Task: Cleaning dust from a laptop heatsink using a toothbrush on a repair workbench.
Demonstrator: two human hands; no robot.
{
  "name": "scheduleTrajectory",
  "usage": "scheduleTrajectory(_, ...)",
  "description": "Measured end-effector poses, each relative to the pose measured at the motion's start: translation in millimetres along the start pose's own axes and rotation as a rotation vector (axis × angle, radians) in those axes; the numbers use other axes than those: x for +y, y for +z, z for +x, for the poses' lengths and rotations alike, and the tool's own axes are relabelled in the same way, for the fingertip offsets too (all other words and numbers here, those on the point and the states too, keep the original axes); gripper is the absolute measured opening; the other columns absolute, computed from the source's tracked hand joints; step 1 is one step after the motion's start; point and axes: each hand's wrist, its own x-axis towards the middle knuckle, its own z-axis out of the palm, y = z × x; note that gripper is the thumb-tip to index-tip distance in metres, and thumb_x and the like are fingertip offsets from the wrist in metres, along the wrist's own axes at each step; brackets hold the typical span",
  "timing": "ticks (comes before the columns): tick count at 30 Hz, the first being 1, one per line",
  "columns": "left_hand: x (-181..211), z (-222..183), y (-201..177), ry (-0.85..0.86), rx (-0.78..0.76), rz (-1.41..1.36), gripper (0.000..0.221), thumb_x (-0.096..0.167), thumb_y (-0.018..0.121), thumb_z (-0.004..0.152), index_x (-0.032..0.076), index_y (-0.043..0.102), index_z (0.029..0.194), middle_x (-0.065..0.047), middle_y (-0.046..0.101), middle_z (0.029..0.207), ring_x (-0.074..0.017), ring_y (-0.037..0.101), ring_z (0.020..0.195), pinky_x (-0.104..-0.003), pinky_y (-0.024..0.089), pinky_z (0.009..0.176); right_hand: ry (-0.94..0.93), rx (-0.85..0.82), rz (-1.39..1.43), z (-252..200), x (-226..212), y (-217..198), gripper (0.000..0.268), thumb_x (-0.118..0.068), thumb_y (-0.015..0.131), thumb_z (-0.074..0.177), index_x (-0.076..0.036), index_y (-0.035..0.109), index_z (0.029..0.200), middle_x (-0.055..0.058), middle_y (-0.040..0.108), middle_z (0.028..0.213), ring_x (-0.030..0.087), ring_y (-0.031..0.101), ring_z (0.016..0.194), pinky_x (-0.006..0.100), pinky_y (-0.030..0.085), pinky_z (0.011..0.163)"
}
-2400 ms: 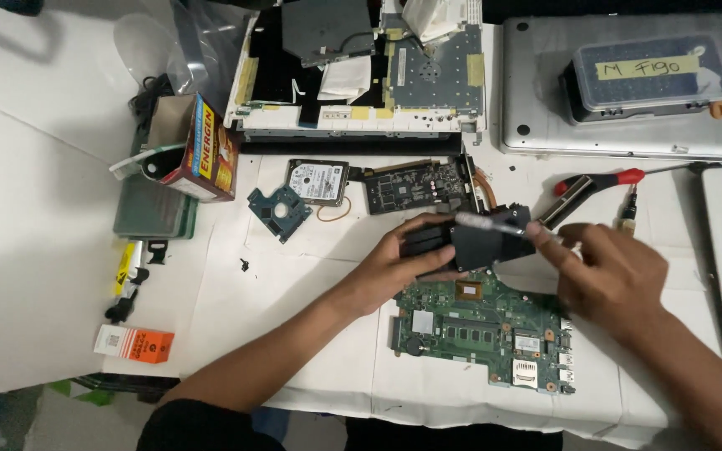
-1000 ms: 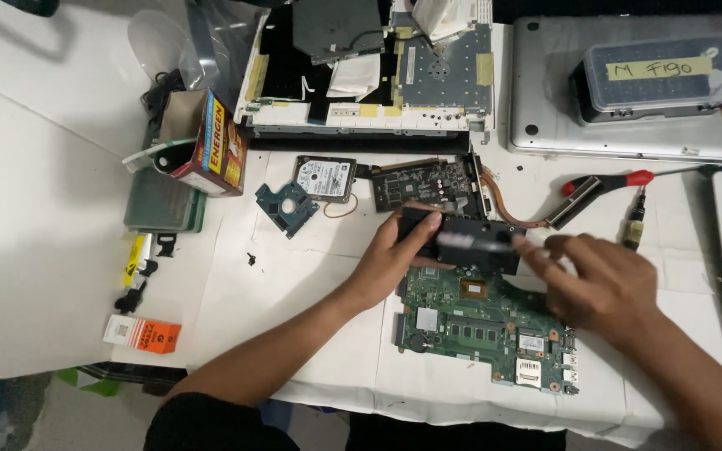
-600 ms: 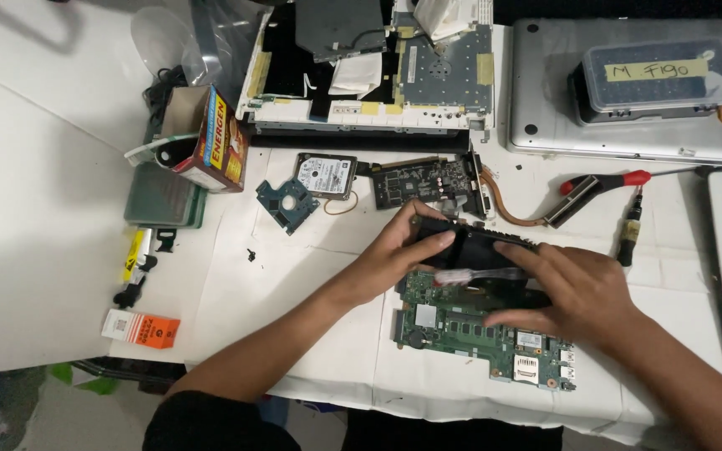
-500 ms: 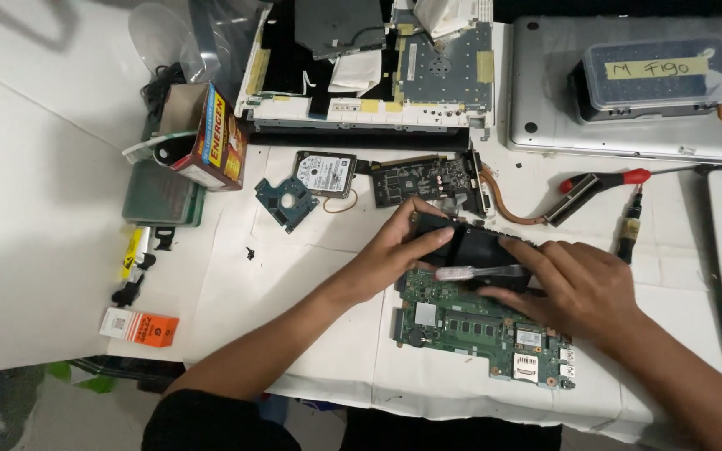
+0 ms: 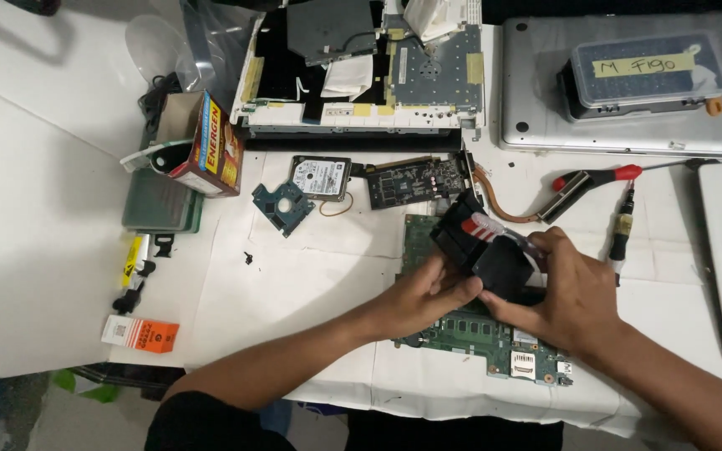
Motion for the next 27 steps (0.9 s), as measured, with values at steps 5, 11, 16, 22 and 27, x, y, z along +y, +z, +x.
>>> scheduleTrajectory(5, 22.5, -8.5, -7.1, -0.013, 0.014, 0.103, 0.072, 0.057, 0.039, 0.095, 0.011, 0.031, 0.15, -0.016, 0.048, 0.144, -0.0271, 0.047, 0.136, -0.04, 0.042, 0.112, 0.044, -0.183, 0.162, -0.5, 15.1, 3.8, 0.072, -0.06, 0.052, 0.08, -0.004, 0.045, 0.123, 0.009, 0.067, 0.086, 0.025, 0.067, 0.062, 0.042, 0.054, 0.046)
scheduleTrajectory(11, 38.7, -6.6, -23.7, -0.172, 0.023, -0.016, 0.101, 0.057, 0.048, 0.072, 0.019, 0.002, 0.153, -0.013, 0.017, 0.148, -0.0349, 0.031, 0.134, -0.059, 0.042, 0.102, 0.088, -0.179, 0.175, 27.0, 24.3, -20.6, 0.031, -0.014, 0.051, 0.101, -0.01, 0.061, 0.13, 0.009, 0.066, 0.085, 0.023, 0.055, 0.055, 0.039, 0.047, 0.051)
scheduleTrajectory(16, 43.8, -8.0, -21.6, -0.033, 0.019, -0.019, 0.07, 0.027, 0.065, 0.092, 0.016, 0.031, 0.152, -0.018, 0.069, 0.121, -0.026, 0.071, 0.103, -0.043, 0.063, 0.09, -0.208, 0.02, 0.057, 27.4, 34.7, -15.2, 0.025, -0.005, 0.062, 0.094, -0.012, 0.071, 0.117, 0.002, 0.06, 0.076, 0.015, 0.047, 0.053, 0.031, 0.039, 0.044)
scheduleTrajectory(22, 43.4, -8.1, -18.3, -0.002, 0.062, 0.108, 0.078, 0.034, 0.066, 0.088, 0.014, 0.029, 0.153, -0.015, 0.062, 0.115, -0.025, 0.071, 0.09, -0.029, 0.061, 0.048, -0.305, -0.021, 0.139, 26.1, 30.1, -16.8, 0.025, -0.009, 0.061, 0.095, -0.018, 0.069, 0.117, 0.002, 0.068, 0.079, 0.011, 0.051, 0.046, 0.027, 0.042, 0.032)
scheduleTrajectory(27, 38.1, -4.1, -21.6, -0.025, 0.101, 0.122, 0.072, 0.037, 0.067, 0.086, 0.015, 0.036, 0.147, -0.009, 0.058, 0.115, -0.0226, 0.065, 0.096, -0.033, 0.063, 0.073, -0.348, 0.052, 0.013, 23.0, 24.9, -13.9, 0.019, -0.016, 0.073, 0.095, -0.017, 0.071, 0.114, 0.003, 0.069, 0.082, 0.012, 0.054, 0.051, 0.026, 0.04, 0.035)
